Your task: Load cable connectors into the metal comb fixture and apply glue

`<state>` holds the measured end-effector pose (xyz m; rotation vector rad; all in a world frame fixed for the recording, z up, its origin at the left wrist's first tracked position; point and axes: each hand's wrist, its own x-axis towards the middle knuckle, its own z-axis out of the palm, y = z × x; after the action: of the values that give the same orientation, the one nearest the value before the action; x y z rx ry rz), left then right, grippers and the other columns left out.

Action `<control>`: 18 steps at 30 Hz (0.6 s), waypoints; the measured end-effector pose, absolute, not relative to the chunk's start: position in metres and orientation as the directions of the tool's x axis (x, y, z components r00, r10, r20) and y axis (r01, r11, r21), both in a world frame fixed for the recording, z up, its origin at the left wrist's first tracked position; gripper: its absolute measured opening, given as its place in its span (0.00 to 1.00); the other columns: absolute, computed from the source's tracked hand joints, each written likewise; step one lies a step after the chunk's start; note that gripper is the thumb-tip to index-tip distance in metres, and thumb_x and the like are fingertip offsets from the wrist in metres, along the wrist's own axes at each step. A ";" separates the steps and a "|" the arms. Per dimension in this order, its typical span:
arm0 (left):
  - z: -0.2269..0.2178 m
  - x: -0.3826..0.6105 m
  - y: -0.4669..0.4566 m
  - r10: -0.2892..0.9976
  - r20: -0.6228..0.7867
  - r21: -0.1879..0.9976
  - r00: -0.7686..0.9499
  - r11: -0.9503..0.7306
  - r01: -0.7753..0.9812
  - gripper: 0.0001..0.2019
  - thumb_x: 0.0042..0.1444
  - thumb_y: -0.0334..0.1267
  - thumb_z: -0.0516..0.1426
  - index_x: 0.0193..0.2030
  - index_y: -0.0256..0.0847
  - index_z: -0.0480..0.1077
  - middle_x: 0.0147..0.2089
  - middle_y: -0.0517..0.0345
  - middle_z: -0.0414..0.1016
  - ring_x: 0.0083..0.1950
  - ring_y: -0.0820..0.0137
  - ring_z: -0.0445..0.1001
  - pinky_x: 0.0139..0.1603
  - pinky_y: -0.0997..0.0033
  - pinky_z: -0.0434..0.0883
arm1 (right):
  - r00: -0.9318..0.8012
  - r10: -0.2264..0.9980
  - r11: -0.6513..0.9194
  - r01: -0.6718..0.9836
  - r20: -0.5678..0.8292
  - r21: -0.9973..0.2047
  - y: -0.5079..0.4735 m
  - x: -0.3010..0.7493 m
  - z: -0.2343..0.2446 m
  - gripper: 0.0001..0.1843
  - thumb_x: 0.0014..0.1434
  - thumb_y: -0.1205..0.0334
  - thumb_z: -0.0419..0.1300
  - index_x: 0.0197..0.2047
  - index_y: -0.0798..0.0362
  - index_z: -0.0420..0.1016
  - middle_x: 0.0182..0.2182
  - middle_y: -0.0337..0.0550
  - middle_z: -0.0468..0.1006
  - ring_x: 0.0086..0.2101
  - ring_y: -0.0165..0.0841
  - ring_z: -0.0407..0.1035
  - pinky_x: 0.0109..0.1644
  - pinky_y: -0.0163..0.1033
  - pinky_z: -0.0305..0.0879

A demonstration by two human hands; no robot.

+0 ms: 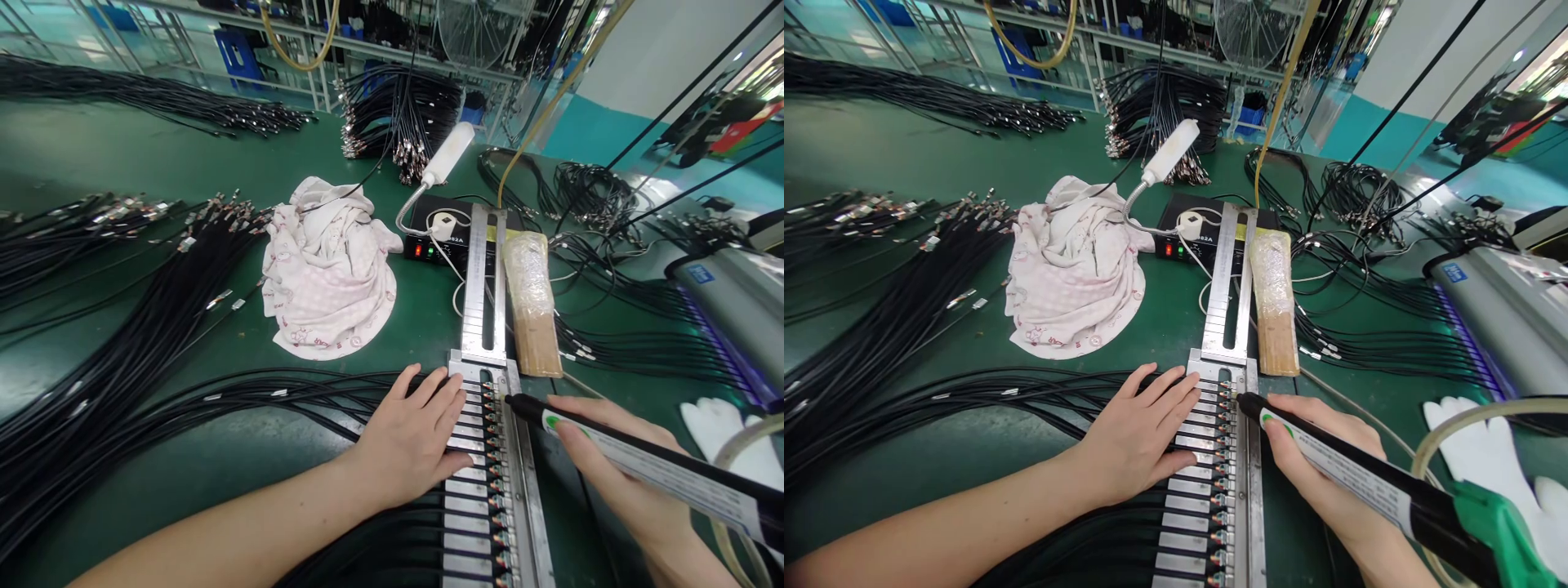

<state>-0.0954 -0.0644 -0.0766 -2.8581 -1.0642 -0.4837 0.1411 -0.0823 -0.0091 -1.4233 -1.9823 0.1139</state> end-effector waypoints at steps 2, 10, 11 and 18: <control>-0.077 -0.096 -0.064 0.629 0.307 0.058 0.714 -0.761 0.646 0.29 0.64 0.55 0.42 0.60 0.35 0.61 0.63 0.51 0.62 0.62 0.58 0.59 0.62 0.51 0.51 | -0.154 0.870 0.380 0.815 0.469 -0.438 -0.083 0.142 -0.010 0.06 0.54 0.60 0.60 0.36 0.47 0.76 0.29 0.36 0.81 0.27 0.30 0.76 0.31 0.28 0.72; -0.076 -0.095 -0.064 0.623 0.316 0.067 0.715 -0.767 0.639 0.29 0.64 0.55 0.42 0.59 0.34 0.62 0.63 0.50 0.62 0.62 0.58 0.59 0.63 0.51 0.51 | -0.150 0.900 0.353 0.801 0.410 -0.483 -0.083 0.151 -0.015 0.06 0.55 0.60 0.60 0.38 0.46 0.76 0.31 0.35 0.80 0.29 0.29 0.75 0.33 0.28 0.72; -0.076 -0.095 -0.064 0.624 0.315 0.068 0.715 -0.767 0.638 0.29 0.64 0.55 0.41 0.59 0.34 0.62 0.63 0.50 0.62 0.62 0.58 0.59 0.63 0.51 0.51 | -0.142 0.900 0.351 0.796 0.412 -0.493 -0.084 0.152 -0.014 0.06 0.55 0.59 0.60 0.38 0.46 0.76 0.31 0.36 0.80 0.29 0.30 0.75 0.33 0.28 0.71; -0.076 -0.095 -0.064 0.633 0.307 0.076 0.710 -0.761 0.645 0.29 0.64 0.55 0.41 0.60 0.34 0.61 0.64 0.50 0.61 0.63 0.58 0.58 0.62 0.51 0.51 | 0.113 0.917 0.169 0.758 0.381 -0.630 -0.105 0.141 0.009 0.08 0.57 0.55 0.59 0.37 0.47 0.76 0.34 0.41 0.79 0.31 0.35 0.75 0.36 0.37 0.73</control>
<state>-0.0953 -0.0641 -0.0758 -2.8713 -1.0730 -0.4947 0.1409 -0.1053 0.0086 -1.6186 -1.6732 0.2608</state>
